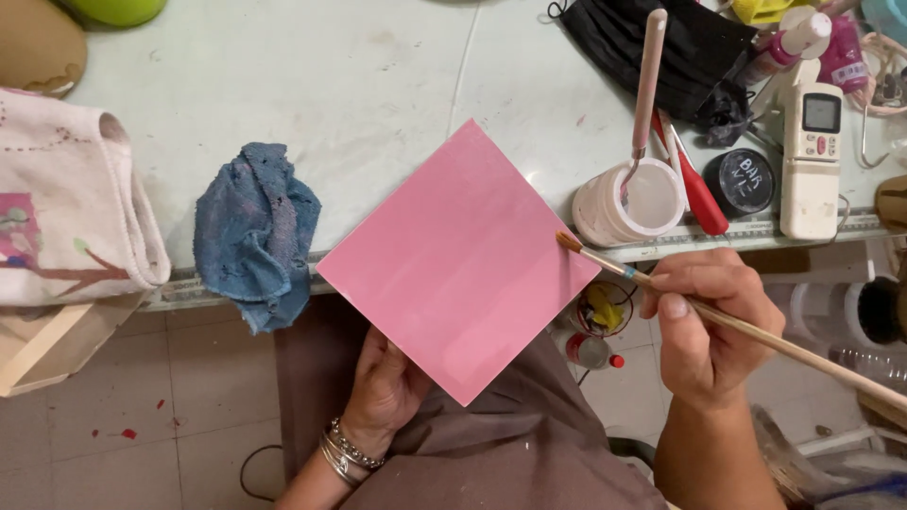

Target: Painting a wooden board and applying decorative patterns using a brush

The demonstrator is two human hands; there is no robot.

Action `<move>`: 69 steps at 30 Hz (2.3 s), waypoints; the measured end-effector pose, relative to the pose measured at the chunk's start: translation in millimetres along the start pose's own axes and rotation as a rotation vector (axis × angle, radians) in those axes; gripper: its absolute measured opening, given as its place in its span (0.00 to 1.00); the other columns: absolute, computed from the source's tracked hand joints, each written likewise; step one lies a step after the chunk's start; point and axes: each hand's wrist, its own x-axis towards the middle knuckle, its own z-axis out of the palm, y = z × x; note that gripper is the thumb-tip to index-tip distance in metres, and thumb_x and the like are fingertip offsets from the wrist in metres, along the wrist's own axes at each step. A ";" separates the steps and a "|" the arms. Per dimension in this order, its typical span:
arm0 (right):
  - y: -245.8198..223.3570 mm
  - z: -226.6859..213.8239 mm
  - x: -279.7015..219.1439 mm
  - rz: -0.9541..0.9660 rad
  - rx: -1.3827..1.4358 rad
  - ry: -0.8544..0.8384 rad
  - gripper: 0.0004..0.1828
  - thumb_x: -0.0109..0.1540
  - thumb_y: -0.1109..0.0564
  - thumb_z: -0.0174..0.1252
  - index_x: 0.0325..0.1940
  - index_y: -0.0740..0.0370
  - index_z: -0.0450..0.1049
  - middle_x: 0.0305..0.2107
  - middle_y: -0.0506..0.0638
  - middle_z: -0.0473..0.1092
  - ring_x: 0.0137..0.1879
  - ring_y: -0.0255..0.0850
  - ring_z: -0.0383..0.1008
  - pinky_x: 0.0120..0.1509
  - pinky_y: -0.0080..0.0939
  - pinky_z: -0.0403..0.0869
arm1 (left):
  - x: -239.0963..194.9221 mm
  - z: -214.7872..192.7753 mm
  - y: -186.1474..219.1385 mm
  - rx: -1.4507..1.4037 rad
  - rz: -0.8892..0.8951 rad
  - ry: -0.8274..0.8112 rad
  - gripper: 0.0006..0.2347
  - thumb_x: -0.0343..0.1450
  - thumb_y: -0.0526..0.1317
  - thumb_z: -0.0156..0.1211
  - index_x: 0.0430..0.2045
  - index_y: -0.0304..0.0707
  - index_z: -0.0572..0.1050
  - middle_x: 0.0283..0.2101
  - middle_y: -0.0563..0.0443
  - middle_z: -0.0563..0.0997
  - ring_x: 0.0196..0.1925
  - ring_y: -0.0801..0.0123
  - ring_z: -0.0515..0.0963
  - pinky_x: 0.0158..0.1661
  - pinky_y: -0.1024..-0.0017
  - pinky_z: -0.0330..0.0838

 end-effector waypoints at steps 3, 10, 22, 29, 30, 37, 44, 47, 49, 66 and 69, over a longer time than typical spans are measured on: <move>4.2 -11.7 -9.4 0.045 -0.039 0.023 0.06 0.53 0.62 0.44 0.25 0.70 0.61 0.16 0.57 0.62 0.22 0.40 0.62 0.25 0.31 0.60 | 1.3 2.3 1.9 0.025 -0.004 -0.008 0.20 0.65 0.41 0.62 0.49 0.38 0.64 0.46 0.49 0.74 0.48 0.64 0.74 0.45 0.63 0.72; 12.7 -24.3 -30.7 0.069 -0.002 0.204 0.08 0.54 0.60 0.42 0.25 0.70 0.59 0.16 0.60 0.58 0.15 0.39 0.57 0.18 0.32 0.57 | -0.1 -4.6 -2.4 -0.027 0.001 -0.002 0.21 0.66 0.39 0.60 0.51 0.37 0.61 0.49 0.46 0.72 0.51 0.62 0.72 0.48 0.62 0.70; 13.0 -19.2 -64.3 -0.135 -0.043 0.067 0.06 0.46 0.67 0.41 0.16 0.75 0.61 0.11 0.58 0.61 0.17 0.45 0.63 0.20 0.36 0.64 | -1.8 -7.8 -4.4 -0.019 0.005 0.012 0.19 0.67 0.38 0.57 0.52 0.40 0.62 0.51 0.48 0.71 0.51 0.62 0.72 0.50 0.60 0.69; -25.5 -13.6 -54.1 -0.015 -0.125 -0.140 0.09 0.55 0.57 0.44 0.23 0.64 0.65 0.19 0.55 0.67 0.22 0.41 0.68 0.27 0.33 0.67 | -0.1 4.1 0.9 -0.021 0.018 -0.031 0.18 0.66 0.39 0.61 0.48 0.36 0.65 0.48 0.47 0.73 0.50 0.62 0.73 0.49 0.62 0.69; -36.8 -12.7 -48.6 -0.016 -0.045 -0.273 0.08 0.58 0.55 0.44 0.31 0.62 0.65 0.22 0.54 0.67 0.23 0.41 0.70 0.28 0.34 0.69 | 2.5 6.6 2.1 -0.023 0.018 -0.050 0.19 0.66 0.40 0.61 0.48 0.35 0.65 0.48 0.46 0.74 0.50 0.62 0.73 0.49 0.63 0.69; 7.4 -19.6 -31.3 -0.035 -0.137 0.369 0.06 0.51 0.71 0.35 0.21 0.72 0.57 0.13 0.59 0.59 0.15 0.38 0.56 0.19 0.36 0.58 | 0.8 -0.2 -1.1 -0.026 -0.026 0.030 0.23 0.64 0.40 0.63 0.51 0.39 0.62 0.50 0.49 0.72 0.51 0.63 0.72 0.49 0.62 0.69; 33.2 -26.1 -1.1 0.130 -0.391 0.123 0.06 0.69 0.68 0.45 0.38 0.77 0.63 0.30 0.62 0.62 0.31 0.47 0.66 0.35 0.41 0.64 | -0.5 5.9 2.3 -0.031 -0.022 0.031 0.20 0.66 0.39 0.58 0.52 0.39 0.62 0.50 0.48 0.72 0.51 0.64 0.72 0.47 0.64 0.70; 41.6 -23.4 6.8 0.161 -0.468 0.000 0.07 0.71 0.65 0.48 0.41 0.75 0.65 0.28 0.59 0.66 0.31 0.44 0.66 0.33 0.39 0.63 | -0.5 9.5 4.7 -0.032 -0.038 0.035 0.21 0.67 0.39 0.56 0.54 0.42 0.60 0.52 0.49 0.70 0.51 0.64 0.71 0.48 0.64 0.70; 43.9 -22.6 9.3 0.170 -0.553 -0.043 0.06 0.71 0.65 0.50 0.42 0.72 0.67 0.30 0.57 0.66 0.31 0.44 0.64 0.34 0.41 0.61 | 0.8 10.5 4.3 -0.034 -0.049 0.037 0.22 0.67 0.39 0.56 0.55 0.44 0.59 0.52 0.50 0.69 0.52 0.65 0.70 0.48 0.64 0.70; -15.5 0.5 -45.9 0.064 -0.190 0.202 0.10 0.59 0.61 0.42 0.29 0.75 0.59 0.13 0.60 0.60 0.18 0.43 0.61 0.29 0.37 0.61 | 4.2 15.8 1.0 -0.067 0.002 -0.011 0.22 0.66 0.44 0.59 0.54 0.46 0.60 0.51 0.51 0.71 0.51 0.68 0.71 0.49 0.66 0.70; -5.8 0.9 -58.3 -0.022 -0.067 0.159 0.08 0.55 0.64 0.42 0.25 0.74 0.61 0.12 0.58 0.59 0.17 0.43 0.62 0.19 0.34 0.62 | 5.8 16.9 1.3 -0.073 0.026 -0.035 0.22 0.67 0.44 0.58 0.55 0.46 0.60 0.52 0.51 0.70 0.53 0.67 0.70 0.51 0.66 0.68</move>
